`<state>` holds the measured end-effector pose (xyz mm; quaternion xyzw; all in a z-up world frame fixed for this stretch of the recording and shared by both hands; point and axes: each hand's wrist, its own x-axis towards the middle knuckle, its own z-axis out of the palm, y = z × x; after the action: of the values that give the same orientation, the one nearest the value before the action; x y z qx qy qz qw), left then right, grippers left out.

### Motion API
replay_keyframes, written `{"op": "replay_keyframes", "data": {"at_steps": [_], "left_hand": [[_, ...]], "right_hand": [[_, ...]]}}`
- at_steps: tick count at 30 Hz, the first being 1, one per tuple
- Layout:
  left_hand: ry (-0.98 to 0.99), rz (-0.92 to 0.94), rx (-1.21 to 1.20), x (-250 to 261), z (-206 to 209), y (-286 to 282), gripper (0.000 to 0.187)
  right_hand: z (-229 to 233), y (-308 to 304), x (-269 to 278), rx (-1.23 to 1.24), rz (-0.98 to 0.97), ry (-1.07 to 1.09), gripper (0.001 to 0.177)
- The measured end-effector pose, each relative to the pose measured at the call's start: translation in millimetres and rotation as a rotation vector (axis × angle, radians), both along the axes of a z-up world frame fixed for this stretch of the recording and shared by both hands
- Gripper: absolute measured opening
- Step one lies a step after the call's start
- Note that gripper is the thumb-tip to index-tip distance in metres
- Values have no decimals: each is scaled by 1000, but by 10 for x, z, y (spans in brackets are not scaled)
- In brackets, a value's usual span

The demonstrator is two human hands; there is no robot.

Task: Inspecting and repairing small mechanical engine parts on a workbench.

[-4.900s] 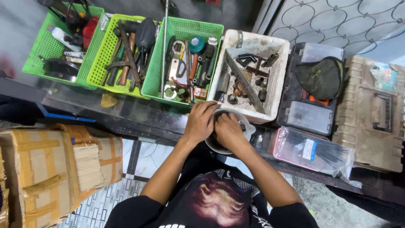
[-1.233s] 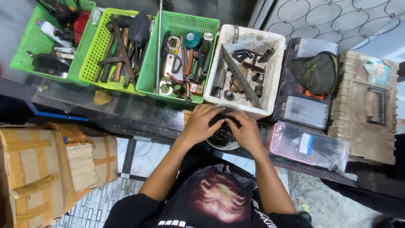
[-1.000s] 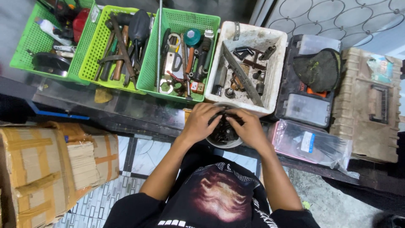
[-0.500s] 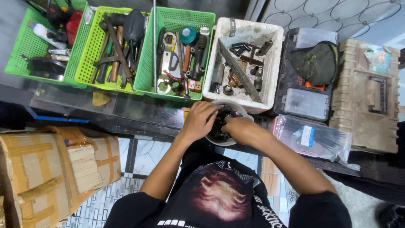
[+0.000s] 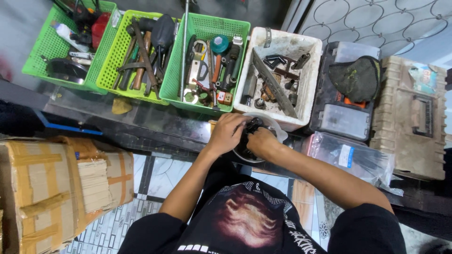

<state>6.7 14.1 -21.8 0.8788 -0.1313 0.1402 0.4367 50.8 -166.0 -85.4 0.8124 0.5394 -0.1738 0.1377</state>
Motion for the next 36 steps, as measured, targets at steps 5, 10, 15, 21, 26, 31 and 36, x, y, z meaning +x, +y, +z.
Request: {"op": "replay_keyframes", "data": {"at_steps": [5,10,15,21,26,31,36], "left_hand": [[18,-4,-9,-3,-14,2,30],[0,-15,6,7,-20,-8,30],[29,-50,12,-18,-9,3,24],[88,-104,47,-95,88,32,57],[88,-107,65,-136,145,-1,82],[60,-81,33,-201,51,-83,69],[49,-3,-23,-224,114,-174,56]], "right_hand": [[531,-62,165,127,12,179,16],[957,-149,376,349,79,439,28],[1131,-172,422,324,-130,583,29],[1158,-317,507,509,-245,773,22],[1003,-348,524,796,-204,853,26],[767,-423,550,776,-371,838,19],[780,-447,512,879,-402,772,17]]}}
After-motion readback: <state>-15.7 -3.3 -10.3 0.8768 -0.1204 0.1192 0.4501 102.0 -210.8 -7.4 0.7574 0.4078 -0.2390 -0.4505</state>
